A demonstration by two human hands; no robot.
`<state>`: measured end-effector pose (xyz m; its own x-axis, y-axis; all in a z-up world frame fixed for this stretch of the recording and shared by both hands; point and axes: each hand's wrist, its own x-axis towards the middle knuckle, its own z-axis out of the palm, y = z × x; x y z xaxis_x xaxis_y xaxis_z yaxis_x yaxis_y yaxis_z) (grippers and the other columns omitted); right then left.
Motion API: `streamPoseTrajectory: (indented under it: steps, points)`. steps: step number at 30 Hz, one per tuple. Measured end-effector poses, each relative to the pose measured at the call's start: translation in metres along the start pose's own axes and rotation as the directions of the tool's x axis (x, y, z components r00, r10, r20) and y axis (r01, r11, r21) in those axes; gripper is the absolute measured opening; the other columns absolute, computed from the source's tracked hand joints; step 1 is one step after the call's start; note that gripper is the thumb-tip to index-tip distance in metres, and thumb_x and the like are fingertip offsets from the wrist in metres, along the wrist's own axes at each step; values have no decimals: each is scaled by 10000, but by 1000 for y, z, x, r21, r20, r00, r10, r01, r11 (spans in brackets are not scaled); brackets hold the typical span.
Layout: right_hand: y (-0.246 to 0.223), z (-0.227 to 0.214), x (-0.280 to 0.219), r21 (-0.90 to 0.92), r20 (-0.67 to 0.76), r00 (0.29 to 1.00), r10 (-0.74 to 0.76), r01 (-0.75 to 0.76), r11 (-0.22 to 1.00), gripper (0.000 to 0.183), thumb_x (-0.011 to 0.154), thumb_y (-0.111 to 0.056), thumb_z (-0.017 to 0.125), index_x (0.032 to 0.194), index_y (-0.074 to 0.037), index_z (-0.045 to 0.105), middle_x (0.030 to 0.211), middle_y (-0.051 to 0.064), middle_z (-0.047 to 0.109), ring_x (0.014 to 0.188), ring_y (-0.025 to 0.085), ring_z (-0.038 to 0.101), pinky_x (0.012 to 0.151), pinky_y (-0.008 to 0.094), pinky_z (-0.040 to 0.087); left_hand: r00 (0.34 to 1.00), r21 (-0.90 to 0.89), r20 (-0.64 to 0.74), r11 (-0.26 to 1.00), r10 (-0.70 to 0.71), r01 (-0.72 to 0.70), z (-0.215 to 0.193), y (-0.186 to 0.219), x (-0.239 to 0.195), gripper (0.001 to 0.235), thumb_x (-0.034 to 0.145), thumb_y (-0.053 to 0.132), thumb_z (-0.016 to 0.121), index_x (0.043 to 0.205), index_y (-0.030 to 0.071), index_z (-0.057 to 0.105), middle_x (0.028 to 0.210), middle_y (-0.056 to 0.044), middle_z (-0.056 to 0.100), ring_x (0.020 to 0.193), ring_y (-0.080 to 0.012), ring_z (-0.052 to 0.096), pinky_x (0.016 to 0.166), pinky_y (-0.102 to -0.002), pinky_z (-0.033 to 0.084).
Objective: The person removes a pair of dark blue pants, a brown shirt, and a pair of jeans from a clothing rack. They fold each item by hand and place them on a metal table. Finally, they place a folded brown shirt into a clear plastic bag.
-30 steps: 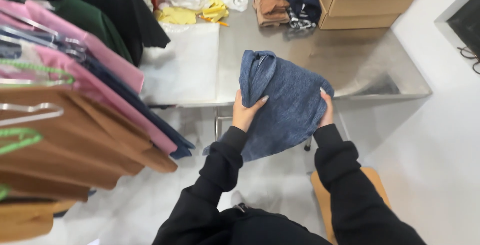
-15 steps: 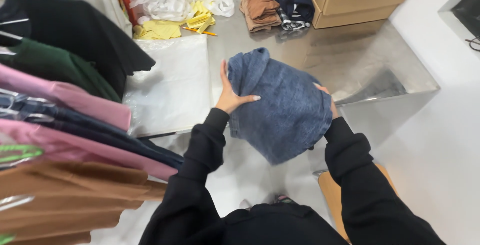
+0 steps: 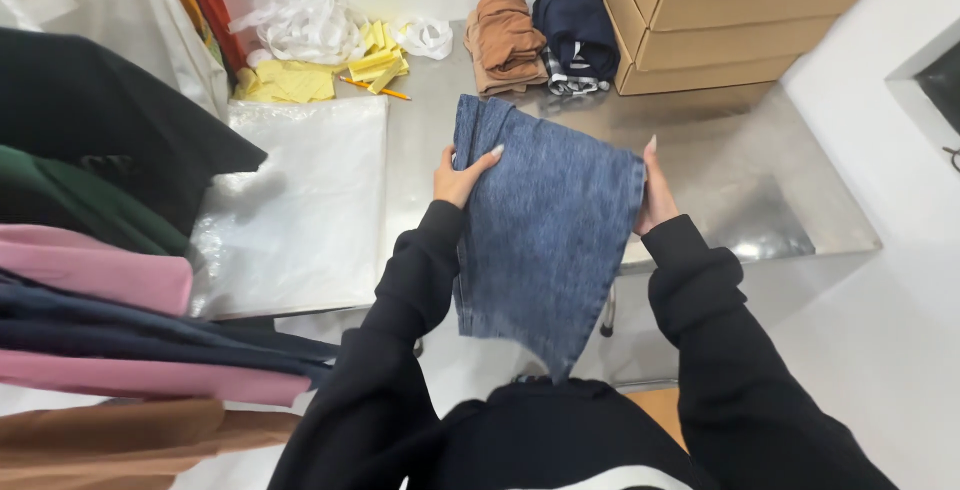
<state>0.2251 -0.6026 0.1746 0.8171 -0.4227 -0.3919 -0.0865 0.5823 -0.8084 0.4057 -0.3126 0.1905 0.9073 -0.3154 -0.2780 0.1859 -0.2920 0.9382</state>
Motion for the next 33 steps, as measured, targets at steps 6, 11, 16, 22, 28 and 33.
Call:
streamPoseTrajectory:
  steps: [6, 11, 16, 22, 28, 33]
  points:
    - [-30, 9, 6, -394, 51, 990, 131, -100, 914, 949, 782, -561, 811, 1504, -75, 431, 1392, 212, 551, 1242, 346, 584, 1029, 555, 477, 977, 271, 24, 942, -211, 197, 32, 15, 9, 1271, 617, 938, 652, 1552, 116, 394, 1479, -202, 532, 1401, -329, 486, 1137, -449, 422]
    - [-49, -1, 11, -473, -41, 963, 266, -253, 844, 1071, 765, -566, 786, 1560, -24, 317, 1486, 243, 462, 1349, 373, 497, 1091, 551, 428, 956, 398, -1, 877, -294, 270, 50, 2, 50, 1210, 642, 975, 524, 1476, 98, 522, 1406, -204, 596, 1344, -326, 547, 1087, -448, 443]
    - [-58, 6, 5, -476, -62, 966, 250, -249, 843, 1131, 717, -475, 813, 1587, -14, 256, 1496, 271, 419, 1384, 394, 448, 1121, 560, 371, 934, 386, 78, 874, -348, 294, 54, 29, 36, 1243, 641, 928, 558, 1527, 62, 455, 1487, -216, 522, 1405, -333, 479, 1138, -419, 378]
    - [-50, -28, 48, -354, -96, 992, 81, -110, 929, 947, 716, -409, 870, 1490, -89, 429, 1292, 180, 589, 1146, 323, 600, 965, 483, 490, 939, 203, 256, 962, -231, 181, 64, 51, 42, 1169, 716, 887, 542, 1539, 65, 432, 1584, -186, 412, 1489, -304, 353, 1234, -432, 284]
    - [-51, -33, 61, -38, -200, 980, -3, -5, 999, 699, 723, -471, 868, 1301, -159, 631, 1129, 105, 703, 1013, 250, 679, 915, 417, 531, 835, 97, -297, 884, 464, -457, 75, -9, 95, 512, 891, 426, 808, 1241, 108, 611, 1109, -144, 611, 1022, -325, 633, 841, -417, 522]
    - [-77, 11, 39, 187, -170, 977, -130, 162, 969, 675, 742, -531, 802, 1303, -189, 647, 1235, 56, 702, 1127, 199, 678, 1023, 366, 539, 721, -299, 681, 852, -126, 431, 39, 54, 7, 1058, 859, 894, 260, 1179, -27, 668, 995, -210, 750, 778, -256, 763, 633, -333, 647]
